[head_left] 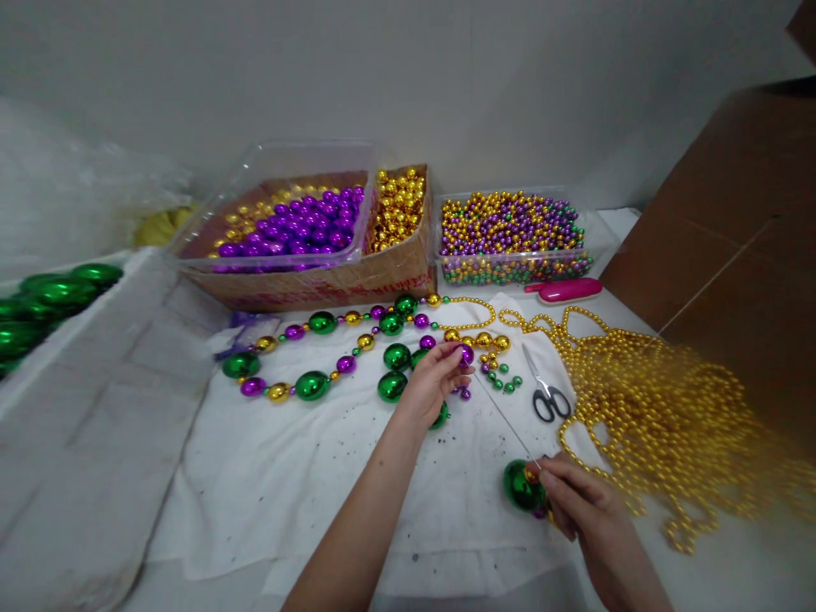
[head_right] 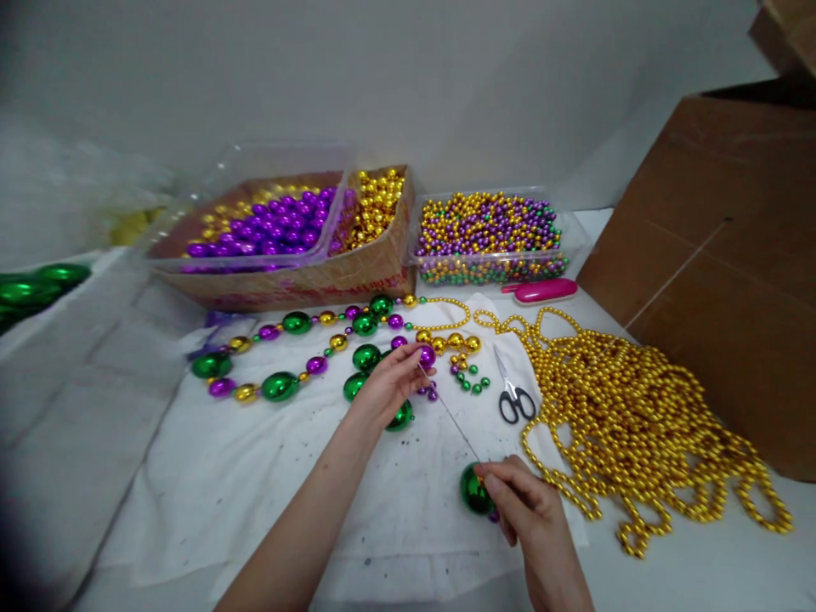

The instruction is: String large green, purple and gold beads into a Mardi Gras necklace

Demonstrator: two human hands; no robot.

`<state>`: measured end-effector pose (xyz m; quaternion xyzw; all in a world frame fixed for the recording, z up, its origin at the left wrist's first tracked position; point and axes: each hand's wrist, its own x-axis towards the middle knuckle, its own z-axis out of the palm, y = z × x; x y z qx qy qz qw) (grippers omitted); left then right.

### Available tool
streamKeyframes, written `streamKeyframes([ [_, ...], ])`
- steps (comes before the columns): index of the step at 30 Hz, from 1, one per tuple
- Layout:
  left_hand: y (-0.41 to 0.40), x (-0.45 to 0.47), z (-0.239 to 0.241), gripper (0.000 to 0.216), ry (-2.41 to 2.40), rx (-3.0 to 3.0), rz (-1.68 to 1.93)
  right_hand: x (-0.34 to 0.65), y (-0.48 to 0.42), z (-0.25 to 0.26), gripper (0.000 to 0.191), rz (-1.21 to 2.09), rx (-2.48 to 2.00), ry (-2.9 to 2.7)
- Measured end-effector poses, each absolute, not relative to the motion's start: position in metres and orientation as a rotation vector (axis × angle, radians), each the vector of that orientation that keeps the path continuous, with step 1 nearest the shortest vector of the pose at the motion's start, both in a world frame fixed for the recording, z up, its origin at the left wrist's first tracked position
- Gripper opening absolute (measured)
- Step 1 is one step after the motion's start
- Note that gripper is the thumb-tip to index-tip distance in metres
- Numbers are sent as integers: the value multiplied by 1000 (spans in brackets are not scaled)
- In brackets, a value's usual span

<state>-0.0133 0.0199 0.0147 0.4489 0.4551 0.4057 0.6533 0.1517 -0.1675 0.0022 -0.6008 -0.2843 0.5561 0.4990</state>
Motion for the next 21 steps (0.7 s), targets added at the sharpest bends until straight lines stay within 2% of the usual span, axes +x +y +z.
streamKeyframes([
  [3,13,-19,18,12,813,513,941,154,-170,4,30,1313,-1488,-749],
  [6,8,-21,17,16,779,348,965,151,-172,10,30,1277,-1520,-790],
  [11,3,-21,15,25,783,311,945,142,-173,18,27,1158,-1585,-744],
  [21,-6,-23,13,27,774,316,957,138,-173,19,29,1135,-1610,-695],
])
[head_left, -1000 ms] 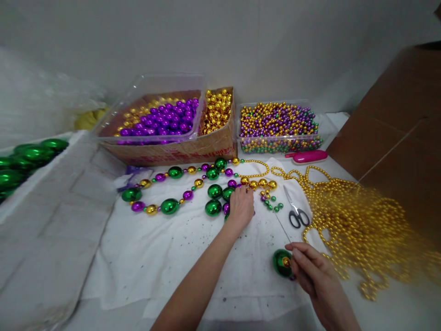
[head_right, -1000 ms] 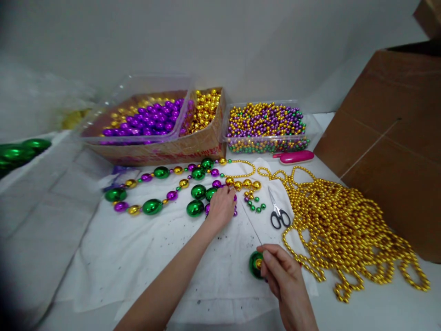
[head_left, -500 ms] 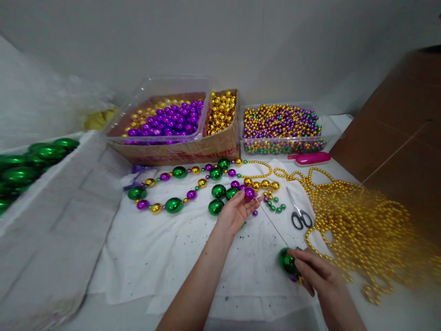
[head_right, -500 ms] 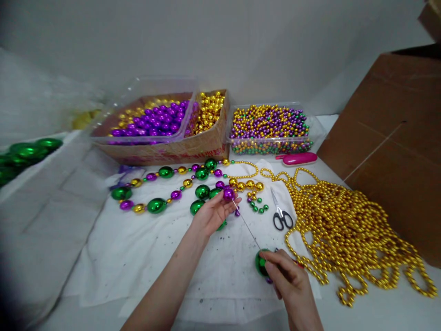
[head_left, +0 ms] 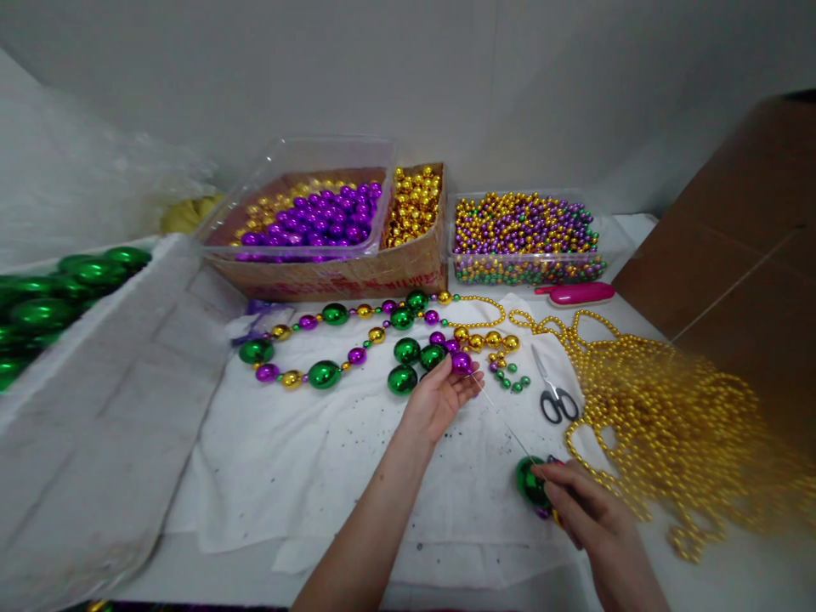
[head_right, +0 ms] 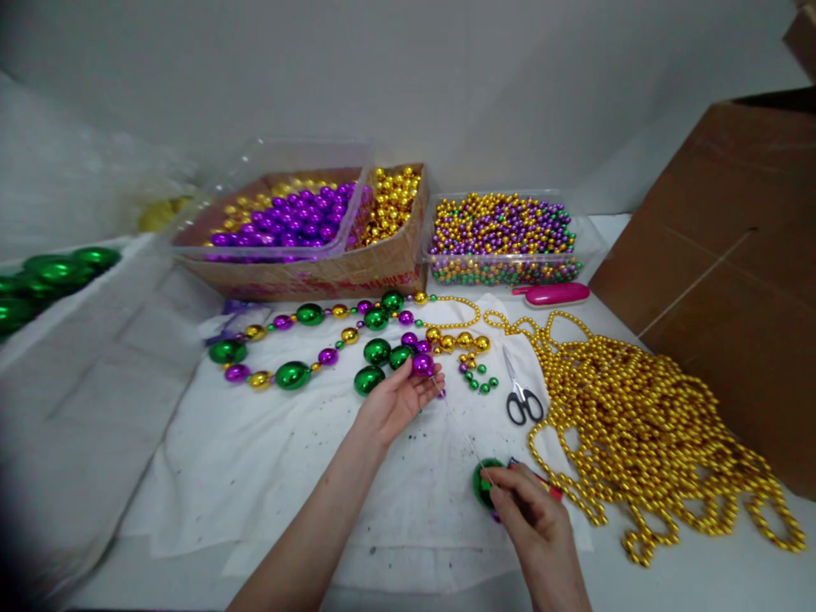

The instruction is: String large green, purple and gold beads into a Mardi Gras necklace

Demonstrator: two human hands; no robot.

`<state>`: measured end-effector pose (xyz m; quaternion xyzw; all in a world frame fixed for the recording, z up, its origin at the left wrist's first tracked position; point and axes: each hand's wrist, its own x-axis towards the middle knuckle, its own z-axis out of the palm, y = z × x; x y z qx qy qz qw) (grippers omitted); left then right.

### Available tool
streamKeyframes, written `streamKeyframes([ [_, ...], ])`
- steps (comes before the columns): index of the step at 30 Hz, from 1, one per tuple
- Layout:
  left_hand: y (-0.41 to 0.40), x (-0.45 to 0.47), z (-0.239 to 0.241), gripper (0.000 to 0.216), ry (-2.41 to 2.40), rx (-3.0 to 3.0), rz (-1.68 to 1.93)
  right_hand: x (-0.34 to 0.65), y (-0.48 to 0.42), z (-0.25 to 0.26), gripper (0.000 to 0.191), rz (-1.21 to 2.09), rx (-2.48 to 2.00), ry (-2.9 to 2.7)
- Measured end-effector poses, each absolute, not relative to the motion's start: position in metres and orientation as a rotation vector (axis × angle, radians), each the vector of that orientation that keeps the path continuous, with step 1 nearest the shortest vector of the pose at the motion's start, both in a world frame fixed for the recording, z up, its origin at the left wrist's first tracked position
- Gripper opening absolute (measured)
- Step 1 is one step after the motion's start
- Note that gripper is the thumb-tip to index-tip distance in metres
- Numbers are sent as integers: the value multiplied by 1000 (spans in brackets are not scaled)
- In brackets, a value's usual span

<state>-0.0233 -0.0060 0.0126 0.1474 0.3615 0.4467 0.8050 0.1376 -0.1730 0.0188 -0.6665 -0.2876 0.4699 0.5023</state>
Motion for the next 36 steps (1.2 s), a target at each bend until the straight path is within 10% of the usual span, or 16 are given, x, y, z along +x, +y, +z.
streamKeyframes([
  [36,-37,-22,30,26,575,658,1038,142,-162,-1,31,987,-1614,-978],
])
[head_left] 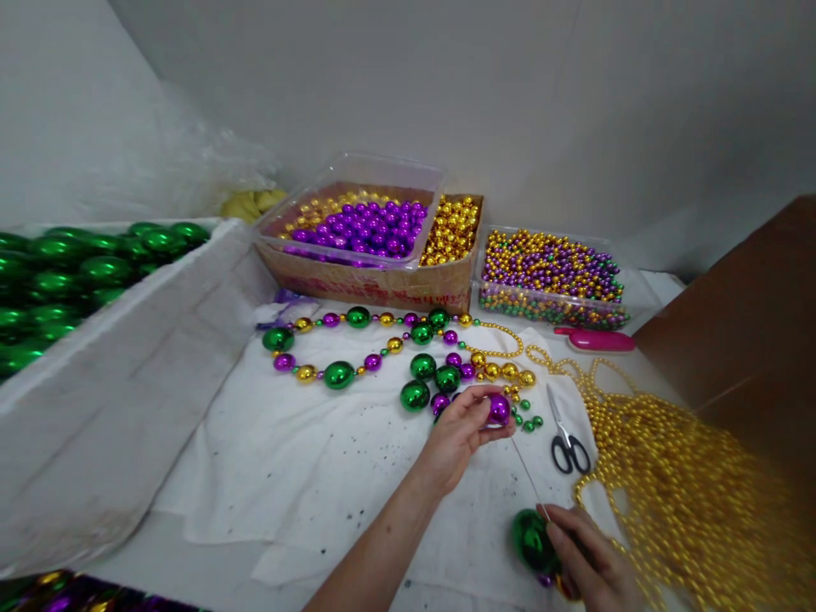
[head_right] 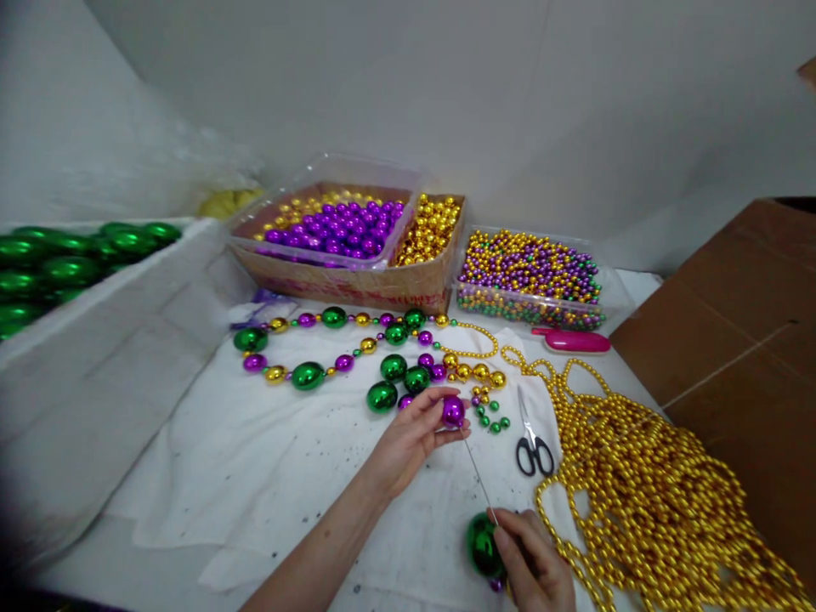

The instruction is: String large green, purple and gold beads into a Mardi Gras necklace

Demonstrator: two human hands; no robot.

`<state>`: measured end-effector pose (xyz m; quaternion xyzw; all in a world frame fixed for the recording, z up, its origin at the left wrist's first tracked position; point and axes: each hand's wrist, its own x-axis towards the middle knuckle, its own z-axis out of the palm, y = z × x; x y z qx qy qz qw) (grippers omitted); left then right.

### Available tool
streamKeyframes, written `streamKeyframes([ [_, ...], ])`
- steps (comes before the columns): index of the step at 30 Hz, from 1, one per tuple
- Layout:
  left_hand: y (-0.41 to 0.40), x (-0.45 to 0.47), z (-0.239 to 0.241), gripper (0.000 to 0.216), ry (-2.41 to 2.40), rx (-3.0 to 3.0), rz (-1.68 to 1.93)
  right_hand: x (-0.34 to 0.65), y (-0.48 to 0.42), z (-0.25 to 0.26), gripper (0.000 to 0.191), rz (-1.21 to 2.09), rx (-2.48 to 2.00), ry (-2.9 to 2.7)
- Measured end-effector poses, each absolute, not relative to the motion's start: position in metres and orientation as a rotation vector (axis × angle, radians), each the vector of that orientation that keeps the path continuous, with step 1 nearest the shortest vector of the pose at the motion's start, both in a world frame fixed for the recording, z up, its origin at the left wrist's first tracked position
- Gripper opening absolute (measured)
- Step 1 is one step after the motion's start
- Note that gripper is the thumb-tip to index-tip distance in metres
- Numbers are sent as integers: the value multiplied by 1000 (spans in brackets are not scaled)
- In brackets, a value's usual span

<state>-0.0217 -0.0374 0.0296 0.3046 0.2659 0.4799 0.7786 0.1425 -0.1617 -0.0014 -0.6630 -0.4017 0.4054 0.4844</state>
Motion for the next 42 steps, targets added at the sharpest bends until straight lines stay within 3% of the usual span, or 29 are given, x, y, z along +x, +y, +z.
streamKeyframes([
  [12,-40,-19,25,26,656,602,1190,140,-165,-5,28,1020,-1607,-963],
  [33,-45,-12,19,27,739,603,1168,162,-164,-13,26,793,-1591,-1283],
  [42,-39,-13,16,23,814,426,1181,159,-163,6,17,311,-1571,-1581],
])
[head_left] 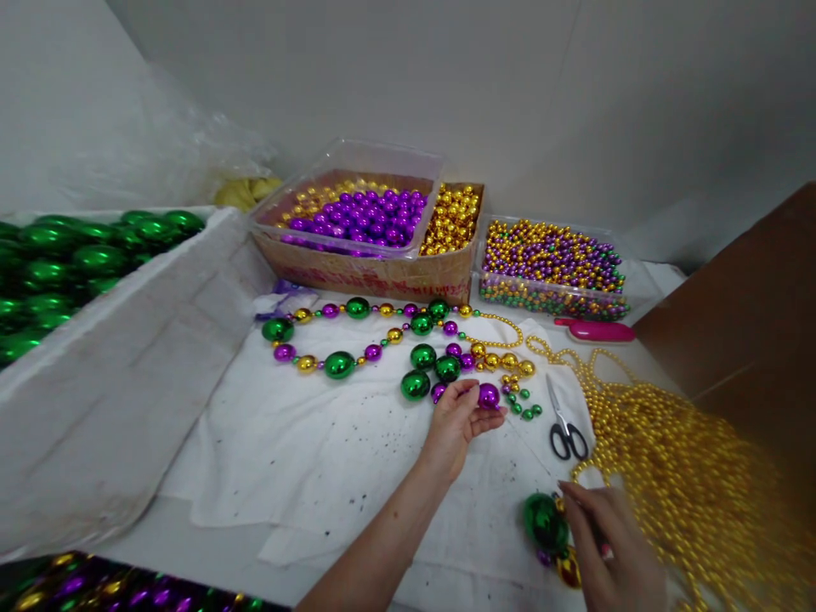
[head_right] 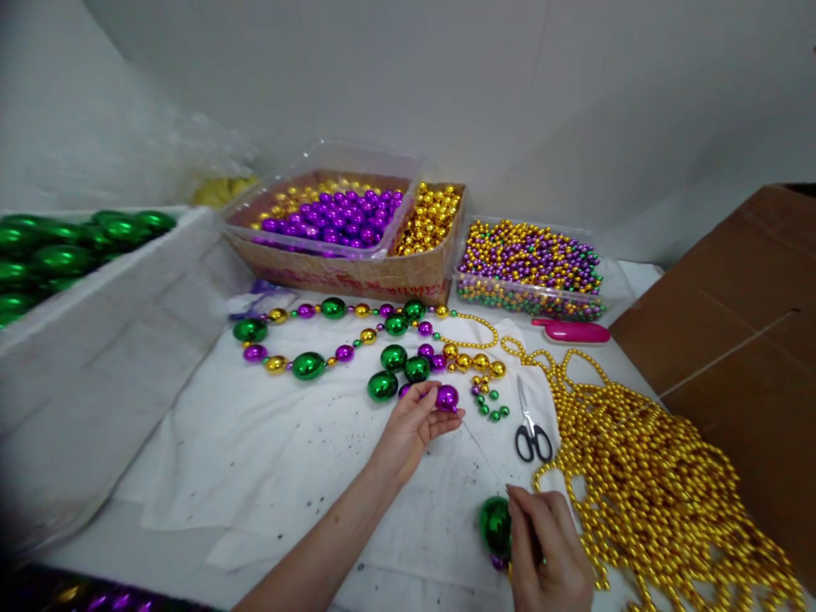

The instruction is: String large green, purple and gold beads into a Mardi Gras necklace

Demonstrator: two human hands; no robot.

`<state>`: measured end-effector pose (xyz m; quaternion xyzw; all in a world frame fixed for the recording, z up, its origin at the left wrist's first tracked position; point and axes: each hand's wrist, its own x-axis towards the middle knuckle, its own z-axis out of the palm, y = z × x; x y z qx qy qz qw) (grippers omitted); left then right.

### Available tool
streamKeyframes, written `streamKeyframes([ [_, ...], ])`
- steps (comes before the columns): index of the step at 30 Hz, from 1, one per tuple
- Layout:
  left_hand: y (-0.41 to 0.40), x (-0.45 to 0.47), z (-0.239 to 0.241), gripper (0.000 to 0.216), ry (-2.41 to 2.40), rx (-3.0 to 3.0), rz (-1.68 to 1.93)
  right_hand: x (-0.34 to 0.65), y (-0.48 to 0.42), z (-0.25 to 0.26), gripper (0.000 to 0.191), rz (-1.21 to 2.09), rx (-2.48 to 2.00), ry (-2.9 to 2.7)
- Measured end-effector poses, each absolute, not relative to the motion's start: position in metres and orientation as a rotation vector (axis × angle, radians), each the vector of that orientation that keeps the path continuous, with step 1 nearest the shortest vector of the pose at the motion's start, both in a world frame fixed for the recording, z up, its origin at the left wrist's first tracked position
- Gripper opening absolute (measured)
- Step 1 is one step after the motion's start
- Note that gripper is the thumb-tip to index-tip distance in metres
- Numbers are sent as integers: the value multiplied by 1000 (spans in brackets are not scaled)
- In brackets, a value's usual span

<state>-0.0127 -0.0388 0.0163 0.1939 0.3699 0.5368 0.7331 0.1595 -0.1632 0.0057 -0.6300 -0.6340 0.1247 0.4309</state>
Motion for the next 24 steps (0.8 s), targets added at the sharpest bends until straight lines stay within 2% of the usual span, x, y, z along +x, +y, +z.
streamKeyframes([
  [4,-38,-11,18,13,776,303,1099,145,-159,31,6,60,-1519,-1448],
  [7,-39,-7,22,15,783,216,1041,131,-154,53,4,92,-1456,-1233],
  [11,-41,-2,29,16,781,173,984,121,-143,79,15,218,-1344,-1219],
  [18,-41,-4,33,16,789,194,952,125,-136,105,31,10,-1266,-1544],
  [24,-40,-1,37,24,826,134,924,123,-137,111,32,-78,-1301,-1620],
])
